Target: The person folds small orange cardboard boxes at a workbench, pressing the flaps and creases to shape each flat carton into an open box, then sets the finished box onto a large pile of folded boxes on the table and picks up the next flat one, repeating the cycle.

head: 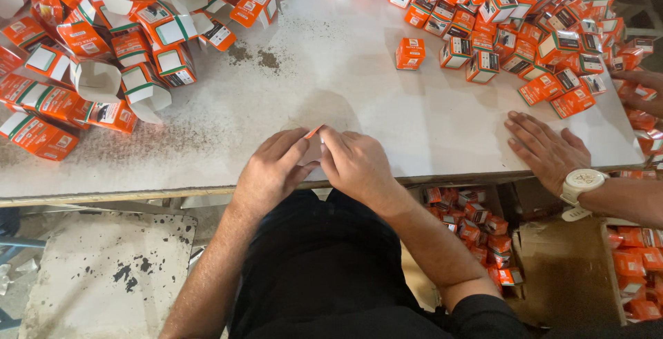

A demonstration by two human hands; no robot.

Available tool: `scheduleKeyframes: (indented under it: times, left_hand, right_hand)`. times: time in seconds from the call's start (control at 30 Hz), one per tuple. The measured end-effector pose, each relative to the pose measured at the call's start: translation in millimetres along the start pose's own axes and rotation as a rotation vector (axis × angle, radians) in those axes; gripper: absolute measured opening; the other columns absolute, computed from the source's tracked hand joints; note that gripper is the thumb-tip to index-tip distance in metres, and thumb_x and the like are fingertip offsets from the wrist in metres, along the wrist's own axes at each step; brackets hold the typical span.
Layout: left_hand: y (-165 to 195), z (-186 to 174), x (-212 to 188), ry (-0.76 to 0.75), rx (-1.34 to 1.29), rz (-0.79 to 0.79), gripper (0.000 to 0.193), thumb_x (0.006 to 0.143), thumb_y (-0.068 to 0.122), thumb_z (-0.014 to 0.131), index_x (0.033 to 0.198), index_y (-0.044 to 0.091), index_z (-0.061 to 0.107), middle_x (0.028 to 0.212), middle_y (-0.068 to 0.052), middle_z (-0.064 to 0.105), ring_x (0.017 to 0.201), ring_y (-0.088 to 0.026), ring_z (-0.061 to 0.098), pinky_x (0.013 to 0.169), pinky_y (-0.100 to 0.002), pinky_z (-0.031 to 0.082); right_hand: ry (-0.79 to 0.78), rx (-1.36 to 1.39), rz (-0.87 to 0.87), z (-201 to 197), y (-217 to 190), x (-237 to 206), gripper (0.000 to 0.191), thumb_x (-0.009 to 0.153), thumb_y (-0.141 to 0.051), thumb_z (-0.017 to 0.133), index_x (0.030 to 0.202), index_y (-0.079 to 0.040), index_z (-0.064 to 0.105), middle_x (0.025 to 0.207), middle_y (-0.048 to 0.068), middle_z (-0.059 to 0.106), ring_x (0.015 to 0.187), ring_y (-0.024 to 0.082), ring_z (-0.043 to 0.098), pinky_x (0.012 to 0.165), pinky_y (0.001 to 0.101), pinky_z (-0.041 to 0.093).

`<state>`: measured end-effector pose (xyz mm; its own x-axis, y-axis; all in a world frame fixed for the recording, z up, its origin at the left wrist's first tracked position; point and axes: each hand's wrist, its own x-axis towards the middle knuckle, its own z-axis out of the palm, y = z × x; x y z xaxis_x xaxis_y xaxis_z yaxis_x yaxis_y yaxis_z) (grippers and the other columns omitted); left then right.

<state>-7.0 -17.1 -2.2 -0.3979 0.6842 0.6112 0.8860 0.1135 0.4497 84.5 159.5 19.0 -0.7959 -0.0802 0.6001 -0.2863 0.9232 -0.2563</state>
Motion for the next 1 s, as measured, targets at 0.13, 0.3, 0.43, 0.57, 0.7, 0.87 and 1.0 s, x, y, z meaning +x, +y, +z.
scheduleKeyframes:
  times: [0.13,0.3,0.43,0.57,0.7,0.87,1.0]
  left_hand:
    - [-2.0,6.3,-3.3,0.121,-0.045,0.042,0.061,0.076,0.005,0.083,0.130,0.004,0.056,0.134,-0.016,0.063,0.123,-0.038,0.064,0.101,-0.044,0.058]
    - [-6.9,14.0,6.2,0.126,-0.048,-0.020,0.066,0.076,0.011,0.087,0.135,0.007,0.056,0.131,-0.013,0.066,0.122,-0.034,0.064,0.108,-0.049,0.051]
    - [-4.4,17.5,3.8,0.122,0.018,-0.128,0.067,0.074,0.015,0.089,0.133,0.009,0.058,0.126,-0.009,0.069,0.122,-0.029,0.064,0.102,-0.048,0.047]
    - [-3.3,17.8,-2.8,0.137,0.089,-0.225,0.066,0.075,0.021,0.091,0.131,0.010,0.058,0.122,-0.009,0.069,0.119,-0.027,0.064,0.102,-0.049,0.044]
    - [-7.8,17.6,2.3,0.170,0.141,-0.234,0.064,0.077,0.021,0.090,0.131,0.011,0.057,0.117,-0.009,0.071,0.114,-0.027,0.066,0.097,-0.049,0.044]
    - [-2.9,20.6,4.9,0.058,0.003,-0.235,0.066,0.079,0.018,0.087,0.136,0.011,0.056,0.109,-0.006,0.073,0.106,-0.026,0.070,0.096,-0.044,0.046]
    - [-6.3,25.9,4.7,0.070,-0.053,-0.294,0.067,0.074,0.021,0.090,0.132,0.012,0.057,0.103,-0.006,0.072,0.099,-0.026,0.068,0.096,-0.045,0.046]
  right_hand:
    - [0.107,-0.039,-0.078,0.2,-3.4,2.1,0.031,0.089,0.002,0.067,0.119,0.005,0.061,0.073,0.010,0.062,0.063,0.027,0.061,0.058,0.0414,0.048]
    - [0.086,-0.116,-0.052,-1.4,2.4,5.4,0.035,0.086,0.002,0.068,0.120,0.005,0.061,0.074,0.010,0.063,0.064,0.027,0.062,0.057,0.0407,0.048]
    - [0.053,-0.102,-0.053,-3.6,3.2,9.3,0.041,0.081,0.003,0.067,0.122,0.004,0.062,0.075,0.010,0.065,0.064,0.028,0.062,0.056,0.0407,0.048]
    - [0.025,-0.083,-0.077,1.9,-0.2,15.8,0.040,0.081,0.000,0.067,0.120,0.003,0.061,0.078,0.011,0.066,0.066,0.028,0.064,0.060,0.0410,0.050]
    - [0.009,-0.087,-0.065,9.4,7.0,23.7,0.039,0.079,-0.001,0.067,0.118,0.002,0.062,0.078,0.012,0.067,0.068,0.029,0.066,0.061,0.0419,0.052]
    - [-0.139,0.132,0.187,-4.6,18.3,16.7,0.030,0.089,0.001,0.064,0.119,-0.001,0.065,0.086,0.012,0.069,0.074,0.027,0.067,0.065,0.0389,0.053]
    - [0.027,0.592,0.274,-26.1,13.2,2.3,0.043,0.102,0.003,0.054,0.144,0.004,0.048,0.117,0.016,0.057,0.099,0.025,0.062,0.088,0.0355,0.054]
